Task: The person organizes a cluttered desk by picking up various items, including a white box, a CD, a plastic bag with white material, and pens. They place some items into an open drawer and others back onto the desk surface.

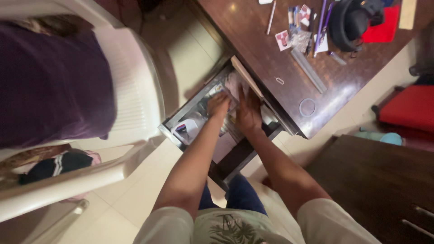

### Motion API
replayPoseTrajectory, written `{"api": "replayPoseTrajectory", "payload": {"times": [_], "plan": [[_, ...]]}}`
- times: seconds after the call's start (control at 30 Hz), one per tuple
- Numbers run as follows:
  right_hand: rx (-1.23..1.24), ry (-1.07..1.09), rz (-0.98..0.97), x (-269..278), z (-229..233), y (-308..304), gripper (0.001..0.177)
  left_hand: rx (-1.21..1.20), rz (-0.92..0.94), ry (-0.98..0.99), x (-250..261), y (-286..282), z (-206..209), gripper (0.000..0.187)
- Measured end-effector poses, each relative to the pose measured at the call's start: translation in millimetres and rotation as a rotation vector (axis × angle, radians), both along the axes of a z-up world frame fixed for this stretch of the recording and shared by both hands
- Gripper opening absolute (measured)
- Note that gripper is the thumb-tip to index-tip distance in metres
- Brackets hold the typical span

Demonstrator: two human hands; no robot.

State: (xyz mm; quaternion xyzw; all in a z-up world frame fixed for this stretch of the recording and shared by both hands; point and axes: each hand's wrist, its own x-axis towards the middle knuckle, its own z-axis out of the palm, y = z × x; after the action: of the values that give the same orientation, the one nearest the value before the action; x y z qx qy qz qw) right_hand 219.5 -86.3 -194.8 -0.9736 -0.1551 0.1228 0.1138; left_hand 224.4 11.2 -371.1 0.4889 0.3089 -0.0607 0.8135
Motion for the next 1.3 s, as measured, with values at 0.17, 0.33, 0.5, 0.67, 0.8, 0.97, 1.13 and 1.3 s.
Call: {"api": "replayPoseTrajectory", "payload": {"times": [0.17,0.33,0.5,0.67,0.8,0.97,1.13,1.3], "plan": [[0.115,-0.2,0.034,-41.5,28.1,-13.0,0.082,-0.075,-0.044,0.09,-55.9,6.4,53.5,0.038],[0.255,-0.086,0.08,-112.4,84.0,-45.1,0.062,-0.2,-0.224,0.128,-140.2,55.2,151.9,0.032],[0.494,-0.002,0.043,-152.2,137.0,-92.0,0.047,-0.038,-0.285,0.194,-154.9,95.5,228.7,0.027],[0.629,-0.015,-0.141,-118.9,176.5,-141.8,0.035,0.106,-0.156,0.004,-123.1,87.0,262.8,0.021],[0.698,-0.009,-0.236,-73.5,201.4,-181.0,0.025,0.204,-0.123,-0.127,-92.7,59.4,293.7,0.016],[0.839,0.046,-0.297,-18.3,215.1,-256.2,0.027,0.243,-0.102,-0.192,-62.8,4.6,303.5,0.015],[0.902,0.041,-0.241,30.3,186.8,-343.8,0.028,0.175,0.035,-0.125,-36.7,-56.5,282.4,0.016],[0.995,0.194,-0.219,50.1,159.2,-378.1,0.032,0.234,0.08,-0.115,-19.2,-101.0,297.3,0.021]]}}
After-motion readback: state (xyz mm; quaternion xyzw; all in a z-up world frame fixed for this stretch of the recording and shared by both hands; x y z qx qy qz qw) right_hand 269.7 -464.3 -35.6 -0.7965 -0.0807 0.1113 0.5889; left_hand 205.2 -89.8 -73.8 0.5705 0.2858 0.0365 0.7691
